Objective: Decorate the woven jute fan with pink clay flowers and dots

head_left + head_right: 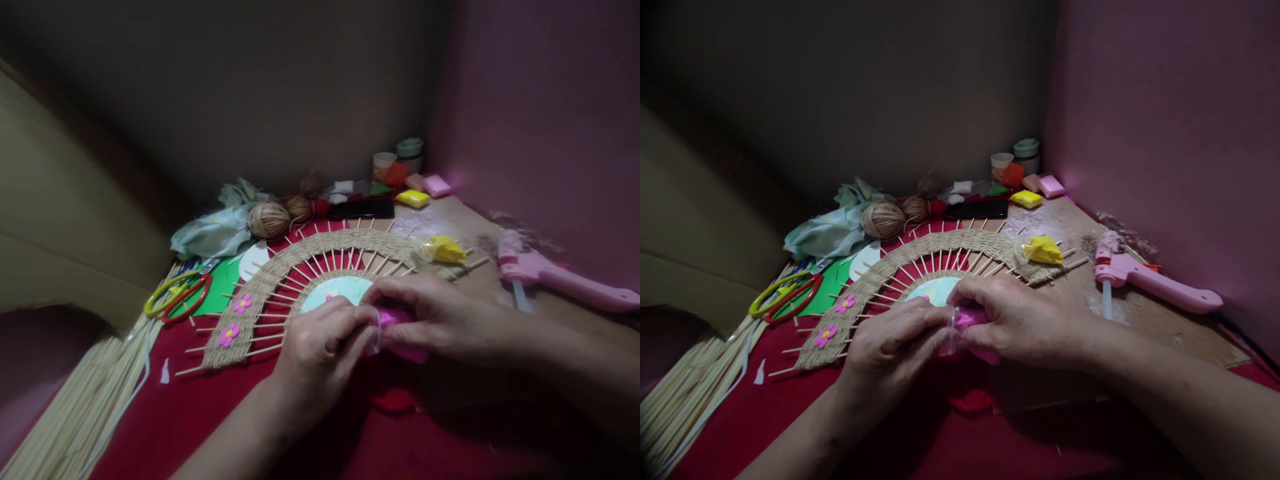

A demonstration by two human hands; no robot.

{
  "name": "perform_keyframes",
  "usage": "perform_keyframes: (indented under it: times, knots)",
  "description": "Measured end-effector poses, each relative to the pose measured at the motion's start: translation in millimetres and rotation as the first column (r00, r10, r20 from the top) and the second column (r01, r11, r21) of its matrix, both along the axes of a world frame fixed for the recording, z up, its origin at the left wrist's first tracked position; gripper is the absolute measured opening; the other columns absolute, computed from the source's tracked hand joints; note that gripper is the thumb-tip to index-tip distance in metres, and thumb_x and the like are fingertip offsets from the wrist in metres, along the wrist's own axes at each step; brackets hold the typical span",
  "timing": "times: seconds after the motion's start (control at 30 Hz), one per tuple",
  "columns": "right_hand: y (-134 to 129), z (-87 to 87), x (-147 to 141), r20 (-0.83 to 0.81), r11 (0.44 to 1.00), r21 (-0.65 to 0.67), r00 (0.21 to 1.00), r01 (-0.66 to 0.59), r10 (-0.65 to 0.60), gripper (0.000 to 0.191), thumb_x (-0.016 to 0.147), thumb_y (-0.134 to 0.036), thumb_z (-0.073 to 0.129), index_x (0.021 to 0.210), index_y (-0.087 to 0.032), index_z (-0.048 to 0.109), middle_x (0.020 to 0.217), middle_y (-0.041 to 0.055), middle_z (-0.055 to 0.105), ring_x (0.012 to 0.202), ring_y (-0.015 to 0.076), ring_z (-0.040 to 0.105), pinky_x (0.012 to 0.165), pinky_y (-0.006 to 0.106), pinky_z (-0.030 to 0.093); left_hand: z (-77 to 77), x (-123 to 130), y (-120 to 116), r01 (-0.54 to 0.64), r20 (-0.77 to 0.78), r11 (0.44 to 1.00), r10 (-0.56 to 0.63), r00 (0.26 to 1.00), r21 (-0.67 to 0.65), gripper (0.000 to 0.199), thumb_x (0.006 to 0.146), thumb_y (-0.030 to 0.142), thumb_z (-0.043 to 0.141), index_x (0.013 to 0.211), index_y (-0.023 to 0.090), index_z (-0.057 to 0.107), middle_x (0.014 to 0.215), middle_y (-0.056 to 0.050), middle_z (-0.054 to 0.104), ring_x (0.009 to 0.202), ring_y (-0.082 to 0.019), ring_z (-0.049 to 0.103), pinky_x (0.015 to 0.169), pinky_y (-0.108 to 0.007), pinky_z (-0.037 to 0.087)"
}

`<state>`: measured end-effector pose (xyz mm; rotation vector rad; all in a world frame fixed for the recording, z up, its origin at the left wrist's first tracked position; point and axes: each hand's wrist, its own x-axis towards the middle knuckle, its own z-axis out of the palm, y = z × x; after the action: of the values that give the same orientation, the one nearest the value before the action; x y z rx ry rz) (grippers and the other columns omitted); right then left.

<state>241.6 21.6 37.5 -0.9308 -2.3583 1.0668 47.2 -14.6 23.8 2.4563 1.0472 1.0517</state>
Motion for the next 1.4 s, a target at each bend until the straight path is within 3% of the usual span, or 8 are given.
perform_keyframes:
  times: [0.13, 0.23, 0.37, 0.47, 0.6, 0.9, 1.2, 1.4]
  knots:
    - [-2.3, -1.5, -0.7, 0.025, 1.000, -0.003, 1.000, -0.013, 0.013, 0.008, 0.080, -0.020, 0.063, 0.087, -0.015, 0.060, 0.076, -0.0013, 0.054, 0.069, 0.0116, 0.048, 0.060, 0.022, 0.037, -2.6, 2.4, -1.8, -0.007, -0.093, 0.999, 0.012, 0.996, 0.049, 0.011, 0.084, 0.012, 0.056, 0.085, 0.010, 0.067, 0.069, -0.006, 0.061, 0.060, -0.012, 0.054, 0.056, -0.024, 0.041]
    - [-2.6, 1.4, 0.1, 0.017, 0.999, -0.036, 1.000, -0.021, 0.022, 0.007, 0.081, -0.020, 0.062, 0.087, -0.016, 0.059, 0.075, -0.0015, 0.054, 0.069, 0.0113, 0.049, 0.059, 0.021, 0.037, 9.2, -0.9, -2.4, -0.035, 0.056, 0.972, 0.049, 0.997, -0.234, 0.008, 0.081, 0.013, 0.059, 0.076, 0.014, 0.066, 0.067, -0.003, 0.062, 0.059, -0.011, 0.055, 0.056, -0.022, 0.041]
    - [-0.8, 6.0, -0.3, 0.034, 0.997, -0.071, 0.999, 0.024, -0.022, 0.013, 0.079, -0.015, 0.060, 0.092, -0.016, 0.061, 0.078, -0.0011, 0.057, 0.069, 0.0110, 0.051, 0.060, 0.020, 0.039, 29.1, -14.2, 1.3, 0.247, 0.539, 0.656, 0.288, 0.792, -0.713, 0.010, 0.079, 0.020, 0.064, 0.071, 0.016, 0.061, 0.052, 0.005, 0.053, 0.039, -0.004, 0.045, 0.038, -0.013, 0.034]
    - [-0.9, 8.1, -2.2, 0.071, 0.996, -0.082, 0.997, 0.024, -0.018, 0.017, 0.077, -0.013, 0.060, 0.094, -0.016, 0.062, 0.081, 0.0002, 0.059, 0.072, 0.0124, 0.053, 0.062, 0.021, 0.041, 30.9, -19.7, 6.3, 0.507, 0.704, 0.522, 0.296, 0.646, -0.685, 0.004, 0.082, 0.018, 0.061, 0.080, 0.015, 0.061, 0.066, 0.000, 0.064, 0.043, -0.007, 0.055, 0.035, -0.013, 0.041]
    - [-3.2, 8.8, -2.8, 0.107, 0.996, -0.081, 0.994, 0.021, -0.012, 0.020, 0.077, -0.012, 0.060, 0.096, -0.015, 0.062, 0.084, 0.0022, 0.060, 0.076, 0.0149, 0.054, 0.066, 0.023, 0.041, 23.0, -15.9, 11.3, 0.642, 0.758, 0.413, 0.246, 0.604, -0.645, 0.010, 0.086, 0.007, 0.051, 0.086, 0.011, 0.060, 0.078, -0.007, 0.069, 0.055, -0.013, 0.065, 0.042, -0.018, 0.053]
    - [-3.8, 7.7, -1.1, 0.099, 0.998, -0.067, 0.995, -0.006, 0.013, 0.018, 0.079, -0.015, 0.059, 0.096, -0.015, 0.062, 0.084, 0.0027, 0.061, 0.076, 0.0152, 0.054, 0.065, 0.023, 0.041, 22.3, -17.0, 11.1, 0.680, 0.787, 0.398, 0.272, 0.553, -0.615, 0.019, 0.085, -0.001, 0.049, 0.091, 0.007, 0.066, 0.088, -0.011, 0.072, 0.073, -0.015, 0.071, 0.065, -0.018, 0.058]
    - [-3.4, 8.7, -1.7, 0.111, 0.997, -0.075, 0.993, -0.034, 0.042, 0.022, 0.080, -0.015, 0.059, 0.101, -0.017, 0.063, 0.088, 0.0030, 0.063, 0.079, 0.0152, 0.055, 0.069, 0.024, 0.042, 16.7, -15.8, 11.0, 0.641, 0.747, 0.384, 0.360, 0.559, -0.665, 0.018, 0.087, 0.024, 0.057, 0.076, 0.012, 0.063, 0.055, -0.001, 0.064, 0.033, -0.009, 0.057, 0.026, -0.012, 0.041]
    - [-3.6, 7.1, -1.2, 0.118, 0.997, -0.073, 0.993, -0.020, 0.028, 0.024, 0.079, -0.014, 0.060, 0.103, -0.015, 0.062, 0.089, 0.0030, 0.062, 0.080, 0.0154, 0.056, 0.070, 0.024, 0.042, 17.8, -16.4, 14.5, 0.670, 0.774, 0.387, 0.335, 0.538, -0.633, 0.011, 0.086, 0.012, 0.055, 0.088, 0.008, 0.066, 0.070, -0.004, 0.067, 0.048, -0.009, 0.063, 0.037, -0.014, 0.051]
